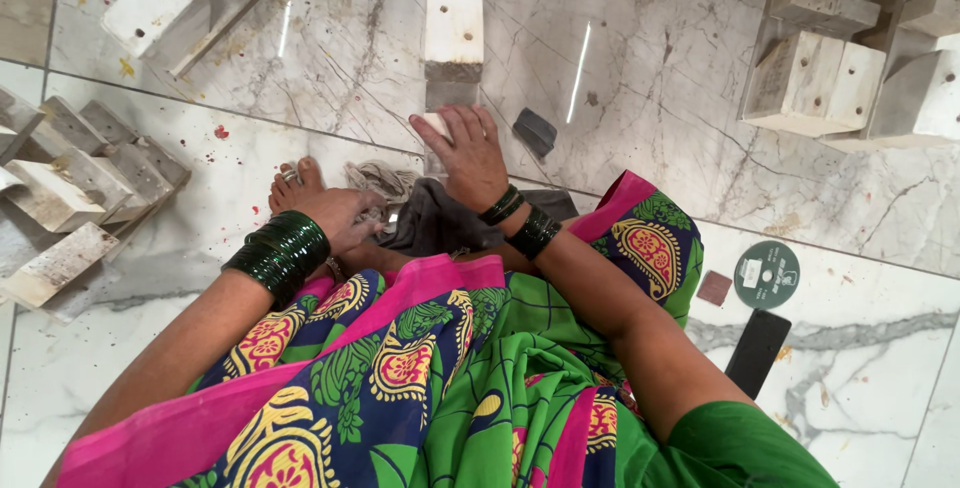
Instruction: The person sits on the floor and sands small white blocks, rubbing a sanding block over their surfaces and turning the blocks to reach different sides. They set finished blocks aside with other completed pieces and pick up a new block to sand.
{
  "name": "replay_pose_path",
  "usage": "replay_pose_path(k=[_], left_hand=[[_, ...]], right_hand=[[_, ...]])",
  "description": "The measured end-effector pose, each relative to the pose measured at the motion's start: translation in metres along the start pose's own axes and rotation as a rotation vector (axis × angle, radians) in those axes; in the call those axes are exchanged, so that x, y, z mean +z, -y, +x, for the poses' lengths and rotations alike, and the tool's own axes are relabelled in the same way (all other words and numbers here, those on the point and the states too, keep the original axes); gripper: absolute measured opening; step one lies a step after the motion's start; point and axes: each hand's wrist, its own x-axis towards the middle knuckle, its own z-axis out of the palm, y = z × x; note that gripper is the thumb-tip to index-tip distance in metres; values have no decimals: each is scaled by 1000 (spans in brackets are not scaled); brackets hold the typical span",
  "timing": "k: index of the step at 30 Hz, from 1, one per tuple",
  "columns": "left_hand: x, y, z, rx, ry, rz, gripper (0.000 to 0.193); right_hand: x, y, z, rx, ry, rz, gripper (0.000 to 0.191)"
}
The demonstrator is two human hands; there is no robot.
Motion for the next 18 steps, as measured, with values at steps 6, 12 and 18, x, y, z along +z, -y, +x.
replay_pose_path(k=[6,12,18], left_hand=[[18,14,11,291,-109,-290,50],[24,15,14,308,-137,-336,49],[21,15,11,267,-73,-305,49]], right_hand=[[7,-5,-1,-1,17,-69,86],[20,-5,-6,11,42,-75,85],[26,-8,-8,5,64,-113,86]])
